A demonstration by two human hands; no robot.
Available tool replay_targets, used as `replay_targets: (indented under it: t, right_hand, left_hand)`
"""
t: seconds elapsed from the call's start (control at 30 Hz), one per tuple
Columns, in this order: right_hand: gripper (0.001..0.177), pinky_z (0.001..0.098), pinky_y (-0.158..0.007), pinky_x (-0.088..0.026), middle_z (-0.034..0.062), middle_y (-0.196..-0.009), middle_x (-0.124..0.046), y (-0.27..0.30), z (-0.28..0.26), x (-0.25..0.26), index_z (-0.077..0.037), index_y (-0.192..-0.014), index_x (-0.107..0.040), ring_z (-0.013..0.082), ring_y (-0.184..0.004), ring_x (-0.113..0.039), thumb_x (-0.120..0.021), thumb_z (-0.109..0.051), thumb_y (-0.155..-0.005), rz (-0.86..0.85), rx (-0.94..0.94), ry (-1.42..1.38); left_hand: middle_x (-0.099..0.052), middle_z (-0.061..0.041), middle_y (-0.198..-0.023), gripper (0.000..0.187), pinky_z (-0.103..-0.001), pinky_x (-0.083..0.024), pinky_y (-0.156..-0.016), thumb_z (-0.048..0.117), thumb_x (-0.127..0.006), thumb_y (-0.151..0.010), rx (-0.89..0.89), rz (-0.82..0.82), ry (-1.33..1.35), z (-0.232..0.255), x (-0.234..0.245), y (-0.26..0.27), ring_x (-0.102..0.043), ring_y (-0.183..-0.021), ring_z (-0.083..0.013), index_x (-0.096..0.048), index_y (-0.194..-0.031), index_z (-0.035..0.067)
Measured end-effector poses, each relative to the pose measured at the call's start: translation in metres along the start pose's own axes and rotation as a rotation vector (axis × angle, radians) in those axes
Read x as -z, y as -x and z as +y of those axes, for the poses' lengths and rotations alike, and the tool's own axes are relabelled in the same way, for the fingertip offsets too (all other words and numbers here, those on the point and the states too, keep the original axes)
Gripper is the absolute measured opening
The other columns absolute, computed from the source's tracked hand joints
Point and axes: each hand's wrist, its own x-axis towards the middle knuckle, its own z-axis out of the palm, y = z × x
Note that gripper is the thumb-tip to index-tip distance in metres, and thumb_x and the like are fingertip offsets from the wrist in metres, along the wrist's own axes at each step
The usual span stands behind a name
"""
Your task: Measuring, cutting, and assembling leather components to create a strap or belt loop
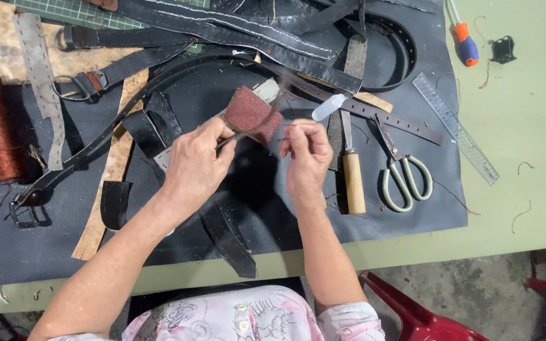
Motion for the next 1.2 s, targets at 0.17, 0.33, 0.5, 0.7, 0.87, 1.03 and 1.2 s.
replay_targets:
  t: [0.17, 0.33, 0.5, 0.7, 0.87, 1.03, 1.2]
  right_hand:
    - [0.013, 0.0270, -0.062, -0.058, 0.0112, -0.097, -0.067, -0.002, -0.011, -0.001, -0.007, -0.097, -0.062, 0.0170, -0.073, -0.067, -0.058, -0.016, -0.105, -0.069, -0.219, -0.293]
    - [0.015, 0.0317, -0.073, -0.063, 0.0140, -0.093, -0.071, 0.002, -0.012, -0.006, -0.011, -0.101, -0.058, 0.0220, -0.081, -0.074, -0.055, -0.025, -0.106, -0.183, -0.351, -0.432]
    - [0.018, 0.0330, -0.069, -0.061, 0.0149, -0.086, -0.069, 0.001, -0.003, 0.000, -0.011, -0.096, -0.053, 0.0229, -0.075, -0.074, -0.058, -0.027, -0.104, -0.230, -0.423, -0.498]
    - [0.021, 0.0281, -0.062, -0.058, 0.0059, -0.075, -0.065, -0.002, -0.003, 0.006, -0.014, -0.093, -0.052, 0.0170, -0.066, -0.070, -0.060, -0.030, -0.103, -0.147, -0.440, -0.381]
    - [0.022, 0.0271, -0.058, -0.050, 0.0022, -0.067, -0.057, -0.001, 0.008, 0.009, -0.012, -0.090, -0.052, 0.0148, -0.060, -0.061, -0.060, -0.028, -0.103, -0.128, -0.474, -0.366]
    - [0.021, 0.0255, -0.058, -0.046, 0.0005, -0.067, -0.050, -0.005, 0.008, 0.007, -0.013, -0.088, -0.053, 0.0126, -0.061, -0.053, -0.062, -0.026, -0.103, -0.137, -0.499, -0.377]
    - [0.022, 0.0248, -0.057, -0.042, -0.0001, -0.067, -0.044, -0.005, 0.008, 0.005, -0.012, -0.087, -0.052, 0.0122, -0.060, -0.048, -0.060, -0.023, -0.104, -0.163, -0.491, -0.366]
  left_hand:
    - [-0.071, -0.021, -0.094, 0.014, -0.037, -0.059, -0.061, -0.003, -0.067, -0.088, 0.192, -0.180, 0.201, 0.016, 0.010, 0.007, -0.071, -0.075, -0.0306, -0.061, -0.099, 0.003]
    - [-0.058, -0.009, -0.093, 0.031, -0.024, -0.055, -0.055, -0.007, -0.070, -0.079, 0.409, -0.334, 0.789, 0.004, -0.027, 0.013, -0.068, -0.069, -0.0153, -0.053, -0.103, 0.002]
    - [-0.060, -0.010, -0.089, 0.045, -0.023, -0.050, -0.040, 0.021, -0.078, -0.089, 0.621, -0.206, 1.132, -0.003, -0.038, 0.009, -0.060, -0.059, -0.0116, -0.055, -0.123, 0.002]
    - [-0.065, -0.003, -0.082, 0.026, -0.017, -0.051, -0.047, 0.005, -0.086, -0.079, 0.619, -0.134, 1.094, 0.009, -0.036, 0.006, -0.059, -0.065, -0.0064, -0.071, -0.100, 0.002]
    - [-0.062, -0.002, -0.073, 0.016, -0.017, -0.044, -0.042, 0.007, -0.082, -0.084, 0.574, -0.114, 1.043, -0.012, -0.034, 0.005, -0.052, -0.054, -0.0055, -0.072, -0.096, 0.005]
    - [-0.062, -0.004, -0.067, 0.012, -0.016, -0.041, -0.032, 0.009, -0.078, -0.088, 0.528, 0.001, 0.978, -0.019, -0.015, 0.010, -0.055, -0.047, -0.0071, -0.071, -0.098, 0.008]
    - [-0.060, -0.008, -0.060, 0.006, -0.018, -0.038, -0.030, 0.010, -0.071, -0.096, 0.441, 0.125, 0.949, -0.012, 0.007, 0.018, -0.045, -0.036, -0.0054, -0.067, -0.099, 0.006]
